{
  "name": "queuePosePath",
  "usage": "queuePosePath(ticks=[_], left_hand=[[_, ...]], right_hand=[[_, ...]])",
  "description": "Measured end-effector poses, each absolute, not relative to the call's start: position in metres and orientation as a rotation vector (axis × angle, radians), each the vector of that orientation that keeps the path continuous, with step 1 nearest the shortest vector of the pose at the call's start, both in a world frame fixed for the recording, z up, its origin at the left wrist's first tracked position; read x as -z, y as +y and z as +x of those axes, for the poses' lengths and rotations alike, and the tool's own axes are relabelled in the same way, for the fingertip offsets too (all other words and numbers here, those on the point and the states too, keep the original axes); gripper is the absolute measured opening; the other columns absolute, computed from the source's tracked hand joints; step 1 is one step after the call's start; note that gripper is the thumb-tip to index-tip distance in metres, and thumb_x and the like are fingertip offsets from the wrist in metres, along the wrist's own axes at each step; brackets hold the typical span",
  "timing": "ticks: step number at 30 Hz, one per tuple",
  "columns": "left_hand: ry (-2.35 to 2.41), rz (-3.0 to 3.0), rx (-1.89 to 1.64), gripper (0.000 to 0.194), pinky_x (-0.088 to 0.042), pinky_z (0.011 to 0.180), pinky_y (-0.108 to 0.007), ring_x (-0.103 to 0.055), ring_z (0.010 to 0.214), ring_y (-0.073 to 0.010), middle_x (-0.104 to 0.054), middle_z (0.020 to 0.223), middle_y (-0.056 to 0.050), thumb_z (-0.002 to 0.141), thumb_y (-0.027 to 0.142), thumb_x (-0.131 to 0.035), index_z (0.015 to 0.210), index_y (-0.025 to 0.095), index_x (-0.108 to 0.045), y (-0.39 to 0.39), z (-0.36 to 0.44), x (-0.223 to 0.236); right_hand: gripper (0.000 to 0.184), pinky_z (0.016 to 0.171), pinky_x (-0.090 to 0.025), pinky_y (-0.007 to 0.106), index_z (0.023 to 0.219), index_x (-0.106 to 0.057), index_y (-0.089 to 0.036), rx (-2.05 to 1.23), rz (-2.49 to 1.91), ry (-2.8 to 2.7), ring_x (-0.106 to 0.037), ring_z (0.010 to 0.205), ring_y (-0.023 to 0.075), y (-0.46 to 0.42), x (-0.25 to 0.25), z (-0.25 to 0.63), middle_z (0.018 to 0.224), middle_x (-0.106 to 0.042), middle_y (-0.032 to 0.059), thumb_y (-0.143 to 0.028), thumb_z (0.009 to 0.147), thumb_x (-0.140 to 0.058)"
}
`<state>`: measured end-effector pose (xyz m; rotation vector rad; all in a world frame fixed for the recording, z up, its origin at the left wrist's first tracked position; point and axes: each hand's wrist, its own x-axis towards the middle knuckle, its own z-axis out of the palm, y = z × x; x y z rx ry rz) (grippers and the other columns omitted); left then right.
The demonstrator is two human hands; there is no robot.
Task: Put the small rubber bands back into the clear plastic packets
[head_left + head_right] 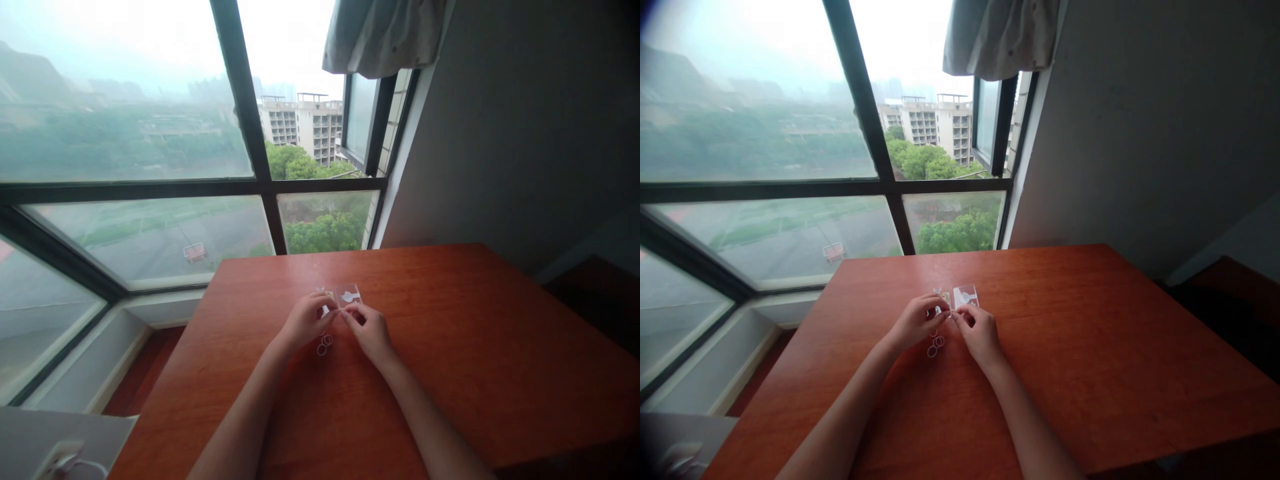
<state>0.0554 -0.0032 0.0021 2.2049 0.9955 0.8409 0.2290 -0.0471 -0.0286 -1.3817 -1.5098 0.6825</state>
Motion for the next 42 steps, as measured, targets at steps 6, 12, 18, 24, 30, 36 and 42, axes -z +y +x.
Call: queuePosePath(ticks=[6,12,18,24,30,36,42], left_hand=[[1.115,2.202,-0.897,0.01,-0.039,0.059,-0.02,-0.05,0.061,-0.0095,-0.061,0.077,-0.001,0.083,0.021,-0.057,0.079,0.017,-0.065,0.0,0.054,0.003],[1.475,2.176,-1.046,0.014,-0.038,0.06,-0.023,-0.05,0.062,-0.0116,-0.06,0.074,-0.001,0.085,0.025,-0.056,0.078,0.018,-0.066,0.008,0.048,0.009],[1.62,2.152,-1.048,0.015,-0.039,0.061,-0.024,-0.054,0.066,-0.0131,-0.063,0.08,-0.002,0.085,0.028,-0.056,0.081,0.02,-0.068,0.01,0.05,0.015],[1.561,2.157,-1.033,0.017,-0.041,0.063,-0.024,-0.055,0.068,-0.0133,-0.062,0.085,-0.002,0.086,0.029,-0.055,0.092,0.021,-0.068,0.01,0.051,0.019],[1.529,2.141,-1.05,0.015,-0.041,0.063,-0.025,-0.053,0.065,-0.0121,-0.061,0.081,-0.002,0.084,0.022,-0.055,0.09,0.019,-0.069,0.01,0.045,0.016],[1.518,2.129,-1.058,0.016,-0.04,0.062,-0.023,-0.051,0.064,-0.0116,-0.058,0.076,-0.001,0.084,0.023,-0.055,0.089,0.019,-0.069,0.01,0.042,0.012],[1.507,2.137,-1.031,0.015,-0.039,0.061,-0.023,-0.051,0.063,-0.0117,-0.058,0.073,0.0,0.083,0.021,-0.055,0.087,0.018,-0.069,0.009,0.041,0.011]], right_hand=[[0.024,0.054,-0.038,0.022,0.083,-0.07,-0.017,-0.681,-1.428,-1.511,-0.05,0.055,0.0133,-0.046,0.031,0.229,0.058,-0.056,-0.0022,-0.04,0.083,-0.06],[0.02,0.056,-0.04,0.022,0.08,-0.071,-0.018,-0.661,-1.455,-1.609,-0.055,0.057,0.0142,-0.044,0.036,0.23,0.061,-0.063,0.0003,-0.034,0.082,-0.06],[0.016,0.059,-0.042,0.022,0.08,-0.071,-0.019,-0.657,-1.457,-1.672,-0.059,0.06,0.0145,-0.045,0.039,0.229,0.066,-0.067,0.0013,-0.03,0.082,-0.059],[0.013,0.06,-0.042,0.022,0.081,-0.071,-0.02,-0.656,-1.471,-1.725,-0.06,0.061,0.0144,-0.046,0.037,0.229,0.067,-0.068,0.0008,-0.027,0.082,-0.06],[0.01,0.061,-0.04,0.024,0.078,-0.069,-0.022,-0.597,-1.488,-1.895,-0.061,0.064,0.0151,-0.053,0.027,0.228,0.069,-0.069,-0.0003,-0.027,0.083,-0.061],[0.011,0.058,-0.035,0.024,0.074,-0.069,-0.024,-0.574,-1.502,-2.011,-0.059,0.063,0.0145,-0.059,0.021,0.228,0.069,-0.069,-0.001,-0.034,0.078,-0.068],[0.006,0.057,-0.033,0.023,0.075,-0.068,-0.024,-0.572,-1.503,-2.066,-0.057,0.063,0.0131,-0.058,0.021,0.229,0.069,-0.067,-0.0031,-0.029,0.075,-0.07]])
